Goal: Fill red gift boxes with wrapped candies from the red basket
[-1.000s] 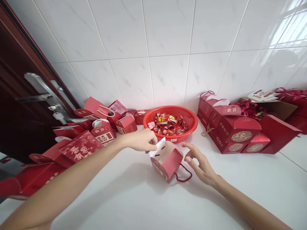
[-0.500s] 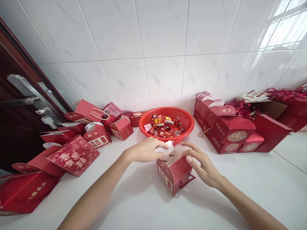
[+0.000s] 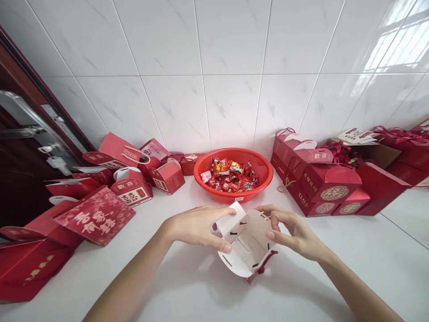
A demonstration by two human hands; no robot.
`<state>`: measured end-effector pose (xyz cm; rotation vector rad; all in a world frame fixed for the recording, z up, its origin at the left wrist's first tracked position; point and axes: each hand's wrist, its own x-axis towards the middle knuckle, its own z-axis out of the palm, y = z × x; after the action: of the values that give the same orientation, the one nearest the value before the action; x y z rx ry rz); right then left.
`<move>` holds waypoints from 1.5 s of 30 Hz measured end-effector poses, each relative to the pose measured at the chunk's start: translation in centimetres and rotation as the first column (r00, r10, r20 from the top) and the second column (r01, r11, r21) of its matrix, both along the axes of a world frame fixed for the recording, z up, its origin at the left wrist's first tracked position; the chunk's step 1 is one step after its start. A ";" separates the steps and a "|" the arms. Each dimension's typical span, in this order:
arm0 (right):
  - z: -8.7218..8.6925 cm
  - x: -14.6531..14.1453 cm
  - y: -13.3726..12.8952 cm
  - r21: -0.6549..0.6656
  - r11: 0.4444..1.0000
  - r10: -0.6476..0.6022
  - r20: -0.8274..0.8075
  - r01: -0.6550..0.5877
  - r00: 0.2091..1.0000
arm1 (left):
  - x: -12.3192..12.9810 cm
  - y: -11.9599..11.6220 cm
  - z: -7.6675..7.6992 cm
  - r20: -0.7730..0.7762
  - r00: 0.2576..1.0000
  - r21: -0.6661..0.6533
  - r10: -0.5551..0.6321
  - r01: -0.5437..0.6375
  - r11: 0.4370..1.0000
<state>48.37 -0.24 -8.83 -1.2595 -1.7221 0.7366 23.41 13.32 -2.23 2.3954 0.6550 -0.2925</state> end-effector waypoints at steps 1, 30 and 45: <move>0.3 0.4 -0.1 -0.010 0.999 0.031 0.025 -0.030 0.999 | -0.1 0.0 0.0 -0.008 1.000 0.011 -0.003 0.003 1.000; -3.4 2.5 3.4 0.125 0.992 0.018 0.034 -0.022 0.999 | -2.8 2.8 0.9 0.085 0.990 0.217 0.116 -0.132 0.967; 3.0 0.8 17.6 -0.205 0.930 -0.128 0.596 0.304 0.793 | 9.2 11.5 -1.8 -0.203 0.954 0.392 0.220 -0.127 0.911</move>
<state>49.14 17.37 -5.82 -2.0155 -1.9275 0.5050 32.62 24.85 -4.07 2.6603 1.1214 -0.4201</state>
